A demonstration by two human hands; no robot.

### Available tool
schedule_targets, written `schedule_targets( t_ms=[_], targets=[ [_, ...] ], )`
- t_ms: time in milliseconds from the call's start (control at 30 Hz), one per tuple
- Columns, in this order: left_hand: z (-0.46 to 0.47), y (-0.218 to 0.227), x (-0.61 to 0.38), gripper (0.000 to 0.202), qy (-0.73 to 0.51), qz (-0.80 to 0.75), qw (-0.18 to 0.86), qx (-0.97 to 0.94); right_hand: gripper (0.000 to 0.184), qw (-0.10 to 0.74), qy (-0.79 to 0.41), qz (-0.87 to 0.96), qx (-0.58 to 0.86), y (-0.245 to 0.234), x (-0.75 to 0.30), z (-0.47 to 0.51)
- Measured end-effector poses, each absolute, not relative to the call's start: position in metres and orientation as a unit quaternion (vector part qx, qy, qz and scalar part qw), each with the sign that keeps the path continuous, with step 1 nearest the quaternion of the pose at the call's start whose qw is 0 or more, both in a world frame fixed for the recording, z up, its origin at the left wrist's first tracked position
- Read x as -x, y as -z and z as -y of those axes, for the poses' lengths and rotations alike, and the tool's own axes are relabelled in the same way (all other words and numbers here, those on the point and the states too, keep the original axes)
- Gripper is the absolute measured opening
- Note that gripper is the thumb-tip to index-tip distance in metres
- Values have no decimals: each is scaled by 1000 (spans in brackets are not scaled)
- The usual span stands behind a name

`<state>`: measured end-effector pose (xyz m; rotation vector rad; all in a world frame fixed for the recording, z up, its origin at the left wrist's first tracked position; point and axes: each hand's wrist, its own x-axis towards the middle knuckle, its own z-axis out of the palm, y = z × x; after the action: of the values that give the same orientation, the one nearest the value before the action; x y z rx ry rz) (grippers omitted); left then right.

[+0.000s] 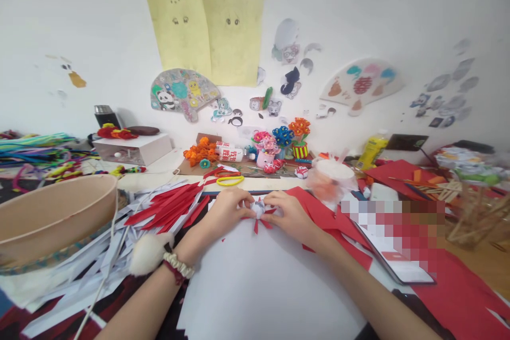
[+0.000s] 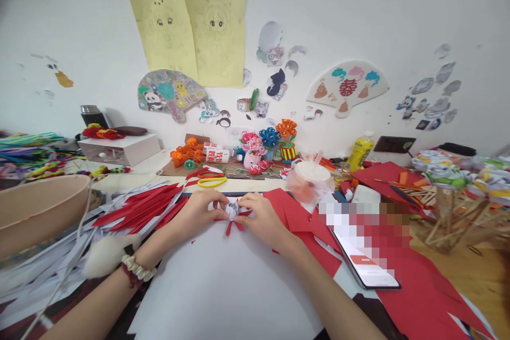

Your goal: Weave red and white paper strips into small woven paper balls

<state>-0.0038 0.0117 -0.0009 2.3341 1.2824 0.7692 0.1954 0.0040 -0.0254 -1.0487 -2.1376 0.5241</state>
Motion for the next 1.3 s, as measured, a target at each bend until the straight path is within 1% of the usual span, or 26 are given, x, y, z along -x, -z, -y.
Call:
schedule_targets(
  t_ms=[133, 267, 467, 633, 800, 933, 1033, 1267, 1300],
  targets=[
    [-12, 1, 4, 14, -274, -449, 192, -828, 6, 339, -196, 823, 412, 25, -195, -4],
    [-11, -2, 6, 23, -261, -411, 225, -844, 12, 331, -170, 817, 440, 24, -195, -2],
    [-10, 2, 1, 17, -279, -427, 212, -834, 7, 336, -169, 826, 419, 23, -193, 1],
    [-12, 7, 1, 20, -302, -428, 190, -830, 8, 343, -174, 830, 405, 25, -191, 2],
    [-13, 6, 4, 23, -277, -429, 209, -834, 5, 327, -154, 829, 428, 26, -189, 3],
    [-12, 9, 2, 25, -278, -455, 209, -820, 7, 319, -132, 821, 455, 23, -187, 6],
    [-10, 10, -1, 19, -275, -458, 212, -818, 6, 329, -118, 815, 461, 22, -186, 7],
    [-5, 5, -4, 16, -287, -453, 166, -828, 2, 376, -72, 827, 411, 28, -188, 4],
    [-4, 4, -5, 16, -291, -449, 159, -829, 4, 385, -71, 825, 408, 29, -189, 4]
  ],
)
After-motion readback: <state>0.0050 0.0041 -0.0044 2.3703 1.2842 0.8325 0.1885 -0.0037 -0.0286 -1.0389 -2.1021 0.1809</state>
